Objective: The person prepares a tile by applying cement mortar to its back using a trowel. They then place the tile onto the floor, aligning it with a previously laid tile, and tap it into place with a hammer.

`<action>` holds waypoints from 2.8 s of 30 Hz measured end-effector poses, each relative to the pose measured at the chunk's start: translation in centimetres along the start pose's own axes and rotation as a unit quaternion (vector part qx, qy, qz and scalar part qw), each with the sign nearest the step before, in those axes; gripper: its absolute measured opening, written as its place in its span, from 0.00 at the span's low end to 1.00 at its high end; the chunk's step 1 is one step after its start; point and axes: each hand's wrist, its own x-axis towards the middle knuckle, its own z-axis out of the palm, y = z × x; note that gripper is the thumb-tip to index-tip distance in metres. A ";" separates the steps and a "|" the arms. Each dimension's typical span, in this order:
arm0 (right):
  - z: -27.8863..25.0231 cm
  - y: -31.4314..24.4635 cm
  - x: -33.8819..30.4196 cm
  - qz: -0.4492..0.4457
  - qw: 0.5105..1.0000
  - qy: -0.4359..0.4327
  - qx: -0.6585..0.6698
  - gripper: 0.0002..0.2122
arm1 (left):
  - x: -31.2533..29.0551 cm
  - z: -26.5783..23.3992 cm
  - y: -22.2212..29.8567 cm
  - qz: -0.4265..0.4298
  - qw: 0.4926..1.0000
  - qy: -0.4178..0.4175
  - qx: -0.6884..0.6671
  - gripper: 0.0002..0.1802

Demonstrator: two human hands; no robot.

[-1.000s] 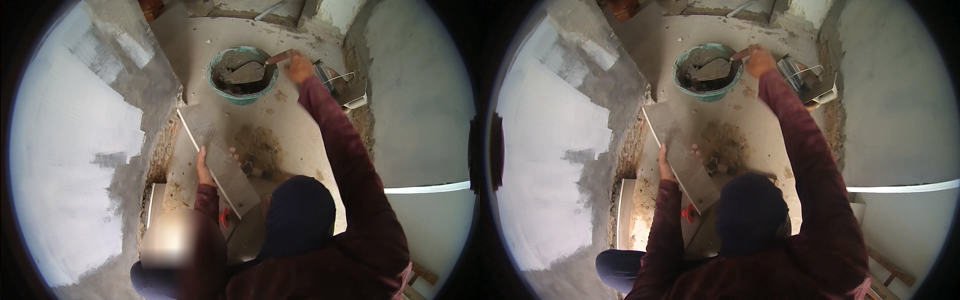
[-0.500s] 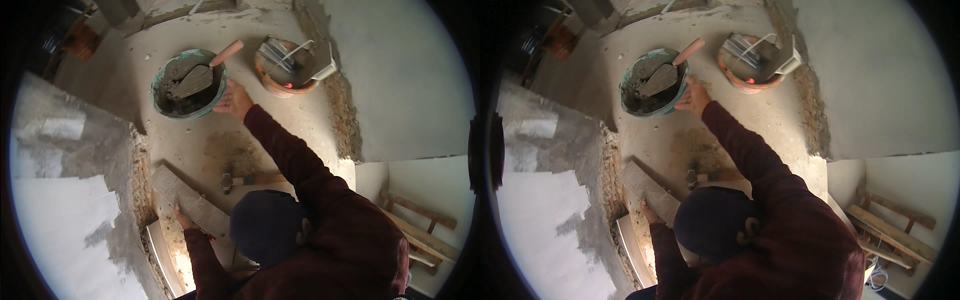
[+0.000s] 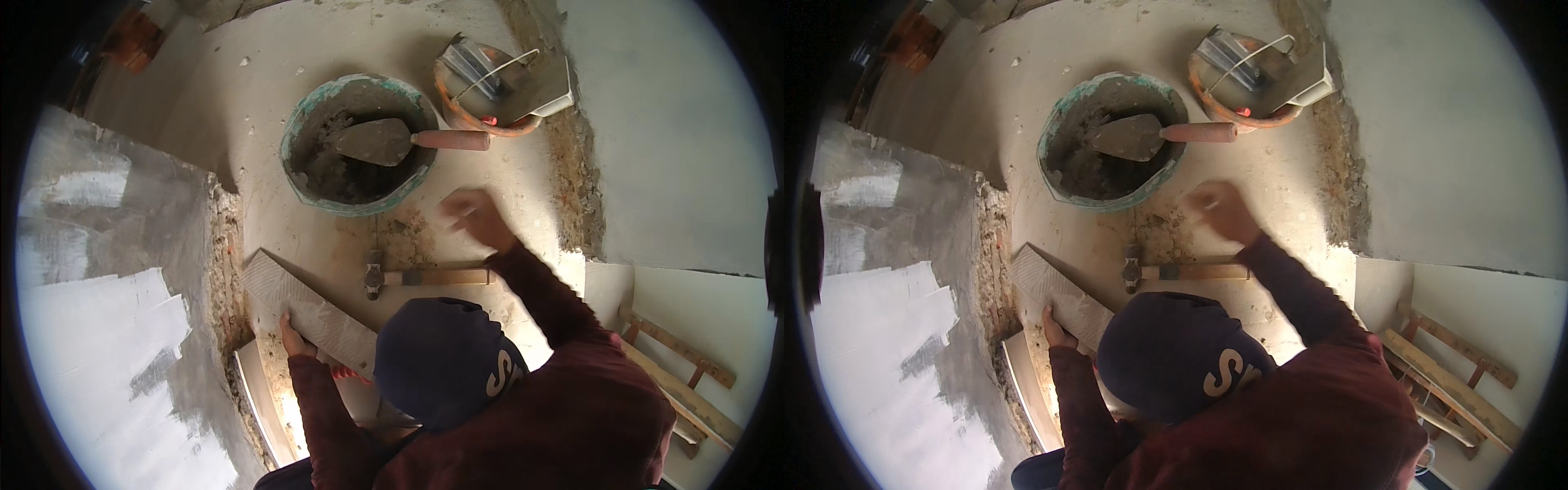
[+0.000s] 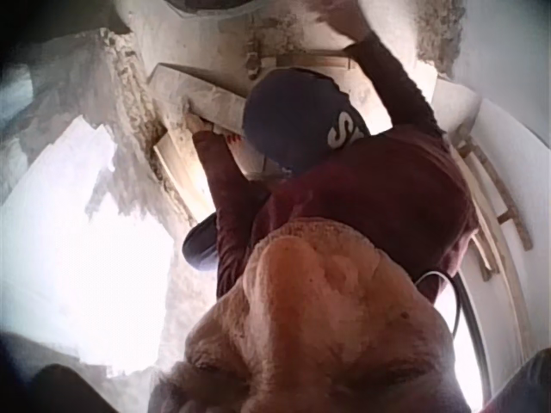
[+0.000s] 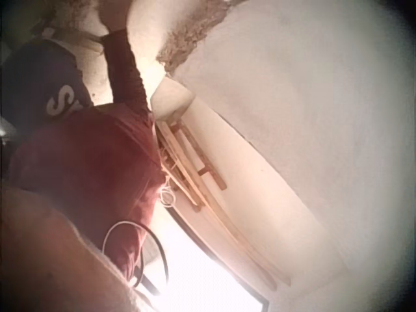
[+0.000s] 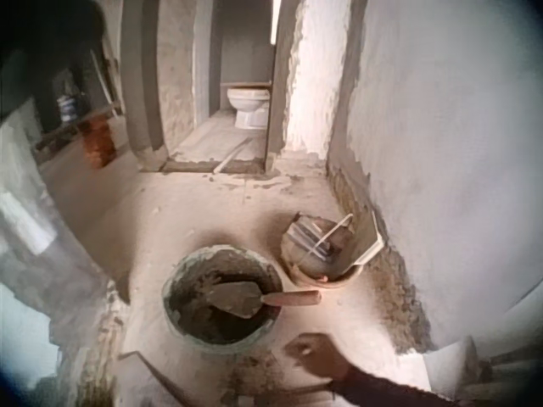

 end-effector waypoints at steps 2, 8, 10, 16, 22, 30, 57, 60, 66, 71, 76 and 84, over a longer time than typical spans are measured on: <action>-5.6 -3.6 1.4 -0.067 0.889 0.269 -0.365 0.06 | 0.2 -0.2 -0.3 0.024 0.999 0.029 0.023 0.28; -13.3 -5.2 11.4 -0.078 0.752 0.105 -0.646 0.28 | 2.2 -1.7 0.2 0.065 0.997 0.011 0.041 0.25; -14.0 -4.8 12.9 -0.051 0.773 0.001 -0.633 0.26 | 1.9 -1.4 0.7 0.063 0.997 0.025 0.037 0.24; -15.7 -4.5 13.8 -0.039 0.793 -0.059 -0.604 0.15 | 0.7 0.4 1.5 0.158 0.951 0.043 0.262 0.21; -16.8 -4.2 11.1 -0.066 0.630 0.051 -0.772 0.11 | 0.8 0.2 0.0 0.164 0.955 0.061 0.239 0.20; -17.0 -1.3 0.5 0.011 0.960 0.218 0.175 0.05 | 7.0 -7.1 -0.8 0.252 0.760 0.063 0.596 0.30; 8.2 -11.7 3.9 -0.331 0.900 0.215 -0.187 0.13 | 1.0 0.8 4.9 0.284 0.824 0.032 0.489 0.30; 10.0 -8.5 5.7 -0.344 0.881 0.206 -0.253 0.12 | 1.6 2.2 4.3 0.301 0.825 -0.003 0.478 0.30; 4.3 -11.4 1.6 -0.344 0.896 0.227 -0.166 0.12 | 1.7 3.1 6.3 0.321 0.840 0.022 0.437 0.30; -6.5 -16.8 -2.9 -0.204 0.864 0.308 -0.341 0.13 | 0.6 3.7 7.1 0.275 0.881 -0.008 0.385 0.29; -13.7 -6.9 8.4 -0.116 0.798 0.221 -0.549 0.12 | -0.9 10.9 5.6 0.192 0.939 -0.152 0.240 0.27; -18.4 -0.1 8.8 -0.067 0.905 0.262 -0.328 0.13 | -7.0 20.3 0.2 0.010 0.971 -0.232 0.060 0.34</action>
